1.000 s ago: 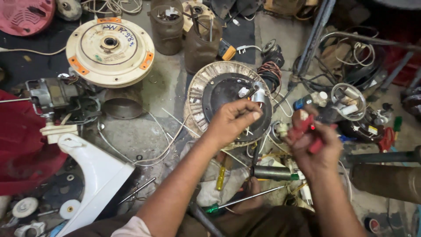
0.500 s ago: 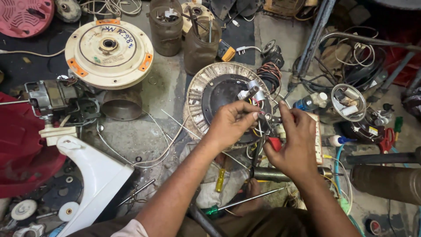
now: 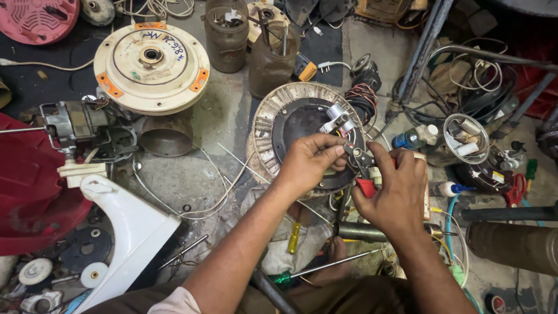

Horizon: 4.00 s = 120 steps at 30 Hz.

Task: The person sits on the floor and works on an electric motor. They use a hammer to tap the motor housing, then use a screwdriver to adjust internal components. They connect wires to a capacitor and use pliers to secure the connections.

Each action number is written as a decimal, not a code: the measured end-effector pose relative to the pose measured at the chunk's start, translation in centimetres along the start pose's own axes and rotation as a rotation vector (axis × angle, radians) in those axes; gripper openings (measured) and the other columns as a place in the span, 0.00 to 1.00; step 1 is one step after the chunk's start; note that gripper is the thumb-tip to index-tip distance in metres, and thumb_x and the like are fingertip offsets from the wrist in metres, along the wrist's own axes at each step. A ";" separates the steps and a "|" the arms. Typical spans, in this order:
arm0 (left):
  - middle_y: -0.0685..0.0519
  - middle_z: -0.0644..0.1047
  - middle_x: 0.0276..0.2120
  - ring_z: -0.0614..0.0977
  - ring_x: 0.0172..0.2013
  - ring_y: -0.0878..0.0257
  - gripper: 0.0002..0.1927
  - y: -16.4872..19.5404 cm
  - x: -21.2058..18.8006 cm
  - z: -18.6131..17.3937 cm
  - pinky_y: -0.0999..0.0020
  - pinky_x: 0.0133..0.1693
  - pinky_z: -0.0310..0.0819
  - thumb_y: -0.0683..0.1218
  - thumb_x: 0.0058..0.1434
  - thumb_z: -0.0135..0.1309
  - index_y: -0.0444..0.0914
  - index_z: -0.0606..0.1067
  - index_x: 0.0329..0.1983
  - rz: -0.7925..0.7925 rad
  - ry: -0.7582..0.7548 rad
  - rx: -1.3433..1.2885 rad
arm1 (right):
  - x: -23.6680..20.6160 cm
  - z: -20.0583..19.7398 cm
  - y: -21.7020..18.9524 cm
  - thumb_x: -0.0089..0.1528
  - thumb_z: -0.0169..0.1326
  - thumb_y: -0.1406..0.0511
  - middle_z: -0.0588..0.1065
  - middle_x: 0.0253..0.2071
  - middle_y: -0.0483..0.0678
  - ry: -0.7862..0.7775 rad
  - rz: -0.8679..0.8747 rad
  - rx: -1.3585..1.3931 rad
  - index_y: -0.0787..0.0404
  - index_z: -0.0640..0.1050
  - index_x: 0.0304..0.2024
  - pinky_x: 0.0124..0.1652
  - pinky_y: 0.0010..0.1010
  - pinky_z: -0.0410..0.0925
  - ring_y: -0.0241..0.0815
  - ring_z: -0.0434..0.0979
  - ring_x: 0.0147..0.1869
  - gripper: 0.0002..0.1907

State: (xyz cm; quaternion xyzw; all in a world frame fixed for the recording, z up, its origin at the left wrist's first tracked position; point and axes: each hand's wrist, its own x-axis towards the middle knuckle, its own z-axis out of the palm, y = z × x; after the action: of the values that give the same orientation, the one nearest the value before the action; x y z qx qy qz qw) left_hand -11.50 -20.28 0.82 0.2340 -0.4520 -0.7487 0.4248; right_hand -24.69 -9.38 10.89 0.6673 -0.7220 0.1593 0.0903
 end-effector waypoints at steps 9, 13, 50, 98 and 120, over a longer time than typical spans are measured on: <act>0.54 0.82 0.35 0.82 0.33 0.70 0.09 0.4 -0.2 0.3 0.73 0.39 0.81 0.40 0.68 0.55 0.33 0.80 0.49 -0.012 0.003 0.016 | -0.4 0.0 -0.1 0.45 0.67 0.62 0.69 0.41 0.52 0.008 0.034 0.041 0.52 0.76 0.57 0.41 0.47 0.68 0.55 0.72 0.45 0.36; 0.55 0.81 0.35 0.81 0.33 0.71 0.07 1.1 -0.7 0.7 0.74 0.38 0.80 0.41 0.69 0.55 0.34 0.79 0.47 0.007 -0.006 0.086 | -0.7 0.1 -0.5 0.45 0.66 0.63 0.70 0.41 0.51 -0.005 0.079 0.082 0.53 0.76 0.56 0.37 0.45 0.70 0.53 0.76 0.42 0.34; 0.46 0.78 0.40 0.83 0.41 0.49 0.06 6.7 -3.7 2.7 0.59 0.43 0.77 0.38 0.66 0.55 0.35 0.78 0.45 0.514 0.085 0.690 | 1.1 -1.0 -0.4 0.58 0.67 0.68 0.76 0.40 0.51 0.231 -0.296 0.125 0.60 0.81 0.48 0.42 0.43 0.68 0.53 0.75 0.44 0.15; 0.51 0.76 0.41 0.78 0.46 0.51 0.07 7.0 -4.1 2.2 0.55 0.47 0.74 0.38 0.60 0.60 0.37 0.75 0.42 0.695 0.030 1.022 | 1.4 -0.4 2.4 0.64 0.65 0.70 0.80 0.42 0.47 0.035 -0.163 0.534 0.63 0.82 0.42 0.47 0.30 0.70 0.39 0.79 0.48 0.05; 0.40 0.83 0.39 0.86 0.43 0.46 0.13 6.6 -14.8 -3.3 0.55 0.49 0.79 0.46 0.57 0.58 0.39 0.83 0.43 -0.108 0.214 1.162 | -10.5 4.6 -4.5 0.56 0.64 0.59 0.80 0.48 0.52 -0.660 0.119 0.770 0.62 0.76 0.56 0.46 0.35 0.76 0.45 0.85 0.47 0.28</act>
State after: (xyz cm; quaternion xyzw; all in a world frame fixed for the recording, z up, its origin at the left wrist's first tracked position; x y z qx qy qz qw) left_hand 1.58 -10.84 4.51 0.5250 -0.7301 -0.3712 0.2316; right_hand -18.89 -1.47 3.53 0.6246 -0.6378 0.1994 -0.4040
